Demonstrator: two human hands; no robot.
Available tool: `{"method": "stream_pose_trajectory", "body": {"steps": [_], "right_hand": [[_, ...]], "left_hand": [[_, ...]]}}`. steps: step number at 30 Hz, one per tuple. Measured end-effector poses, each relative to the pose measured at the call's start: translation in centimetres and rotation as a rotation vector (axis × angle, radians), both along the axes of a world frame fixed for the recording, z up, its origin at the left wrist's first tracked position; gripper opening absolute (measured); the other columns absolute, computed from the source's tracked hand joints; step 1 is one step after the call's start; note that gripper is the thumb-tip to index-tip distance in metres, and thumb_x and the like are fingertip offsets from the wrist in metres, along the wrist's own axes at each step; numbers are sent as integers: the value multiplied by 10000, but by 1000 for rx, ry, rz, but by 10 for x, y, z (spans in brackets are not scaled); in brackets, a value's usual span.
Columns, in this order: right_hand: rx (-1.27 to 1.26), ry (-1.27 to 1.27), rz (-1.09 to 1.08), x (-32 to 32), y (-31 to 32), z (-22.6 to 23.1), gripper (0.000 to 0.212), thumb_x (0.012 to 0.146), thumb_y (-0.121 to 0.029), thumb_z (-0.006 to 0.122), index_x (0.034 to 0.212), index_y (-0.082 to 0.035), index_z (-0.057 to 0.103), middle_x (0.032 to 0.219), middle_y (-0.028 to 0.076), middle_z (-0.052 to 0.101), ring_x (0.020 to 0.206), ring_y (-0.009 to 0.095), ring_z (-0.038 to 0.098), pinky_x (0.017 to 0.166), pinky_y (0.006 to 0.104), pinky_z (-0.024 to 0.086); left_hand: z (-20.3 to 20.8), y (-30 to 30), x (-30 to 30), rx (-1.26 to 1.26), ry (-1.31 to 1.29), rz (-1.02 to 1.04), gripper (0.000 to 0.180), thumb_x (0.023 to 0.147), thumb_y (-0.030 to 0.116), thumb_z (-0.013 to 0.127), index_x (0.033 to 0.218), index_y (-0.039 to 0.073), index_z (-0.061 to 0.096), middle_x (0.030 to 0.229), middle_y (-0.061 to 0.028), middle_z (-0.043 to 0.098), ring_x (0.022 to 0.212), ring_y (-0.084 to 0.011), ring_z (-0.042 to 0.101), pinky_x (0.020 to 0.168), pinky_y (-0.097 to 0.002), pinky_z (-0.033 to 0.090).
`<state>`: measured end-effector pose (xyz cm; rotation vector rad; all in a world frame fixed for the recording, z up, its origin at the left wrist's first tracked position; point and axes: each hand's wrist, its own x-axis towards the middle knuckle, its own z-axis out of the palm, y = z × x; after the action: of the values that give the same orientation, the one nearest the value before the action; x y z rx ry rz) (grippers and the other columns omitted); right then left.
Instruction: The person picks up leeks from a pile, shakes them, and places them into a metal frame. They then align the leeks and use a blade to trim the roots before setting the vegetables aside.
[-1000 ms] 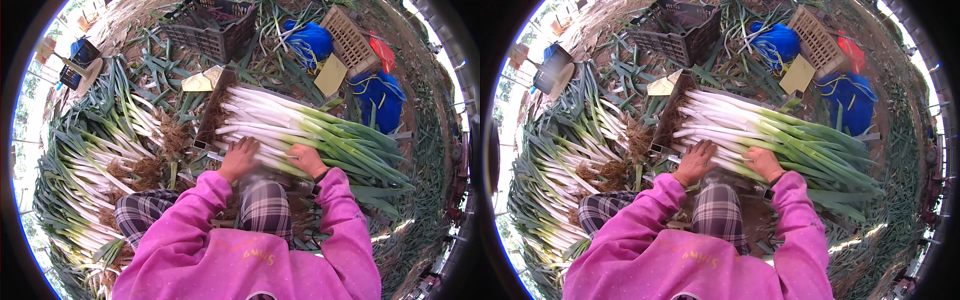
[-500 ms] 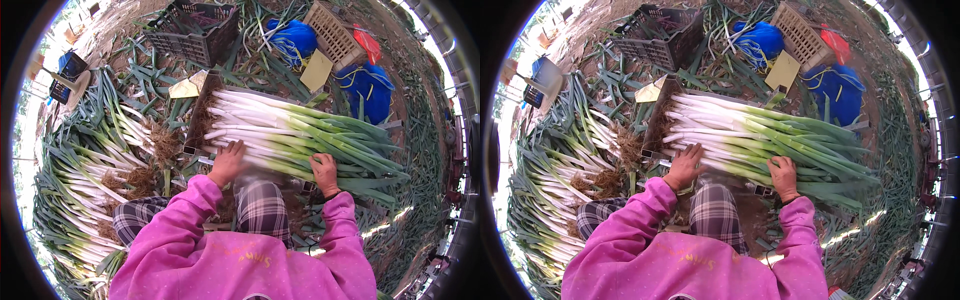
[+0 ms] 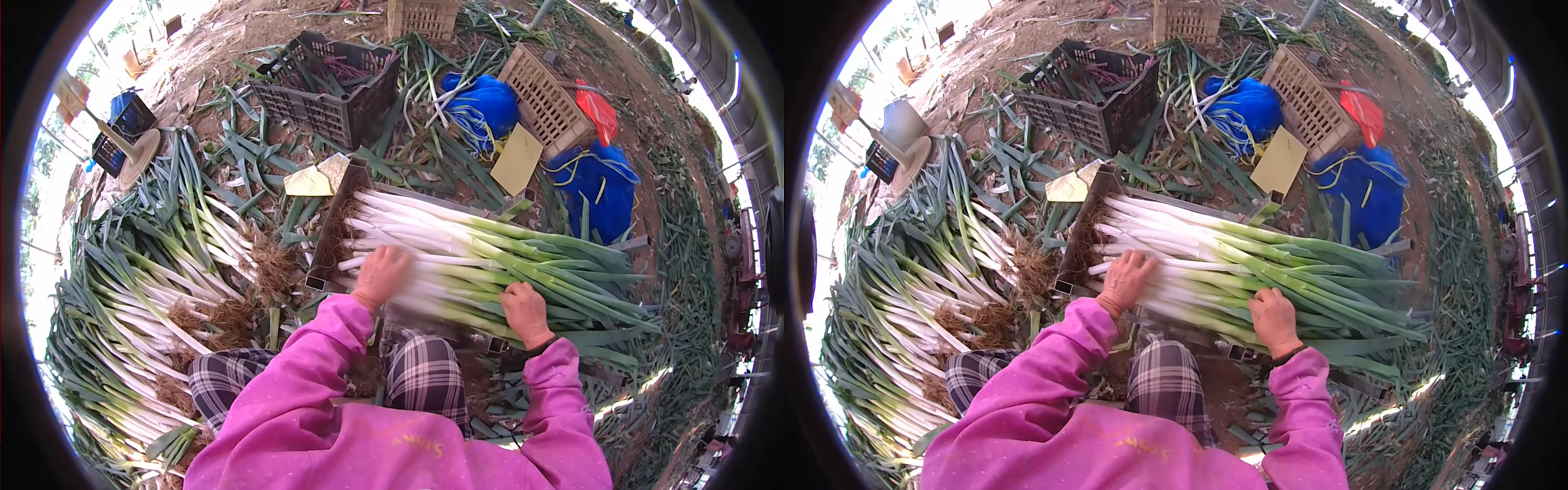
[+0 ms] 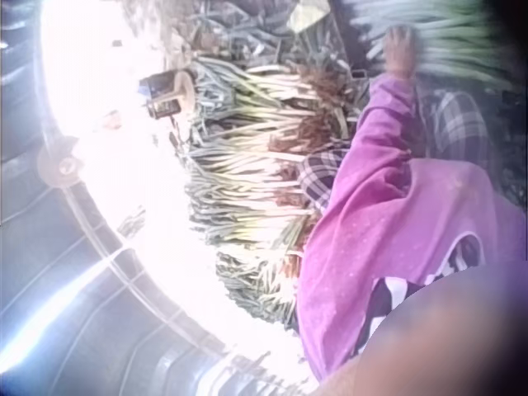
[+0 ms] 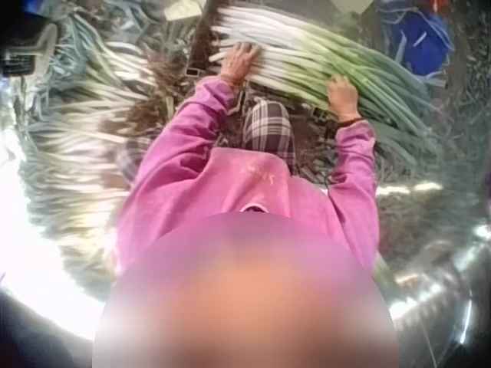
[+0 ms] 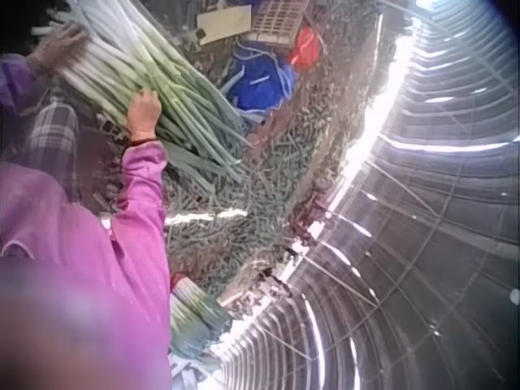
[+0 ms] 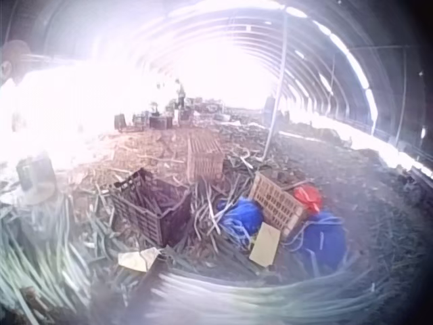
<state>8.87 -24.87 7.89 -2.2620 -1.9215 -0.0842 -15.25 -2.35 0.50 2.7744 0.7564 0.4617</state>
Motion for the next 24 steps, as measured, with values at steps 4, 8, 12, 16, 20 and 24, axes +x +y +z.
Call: {"method": "stream_pose_trajectory", "body": {"steps": [4,8,12,16,20,24], "right_hand": [[-182,-20,8,6,17,5,49,713,-164,672,716,-116,662,823,36,590,855,244,587,672,377,493],[-155,-10,0,0,10,-4,138,694,-197,703,793,-121,646,850,45,581,846,270,590,706,404,491],[-72,137,-26,-9,5,11,172,711,-179,691,858,-132,617,879,62,576,809,309,600,692,434,494],[-198,140,-101,0,4,67,137,755,-159,625,880,-125,582,813,105,626,788,345,623,668,464,494],[-222,180,-98,16,-2,132,155,740,-145,634,884,-93,614,844,135,651,821,356,625,702,454,488],[-206,187,-203,24,-35,218,167,717,-103,647,871,-39,629,828,154,643,812,338,627,722,395,490]], "left_hand": [[-11,17,-4,15,-87,62,165,773,129,596,938,126,592,979,-89,574,934,-293,564,736,-415,506],[-11,20,-4,-20,-50,44,178,748,143,646,910,111,580,997,-91,583,946,-310,571,739,-425,510],[-5,23,-16,-144,-34,64,198,751,139,649,935,103,584,1008,-98,581,958,-314,572,754,-425,510],[14,15,-37,-149,-239,125,217,772,105,621,987,101,594,1024,-99,584,978,-324,576,786,-415,513],[-25,7,-61,-128,-151,18,220,790,79,544,1003,95,600,975,-100,600,926,-332,596,772,-422,516],[-29,0,-66,-241,-169,203,216,798,74,555,1009,92,596,972,-111,606,922,-336,600,776,-436,506]]}}
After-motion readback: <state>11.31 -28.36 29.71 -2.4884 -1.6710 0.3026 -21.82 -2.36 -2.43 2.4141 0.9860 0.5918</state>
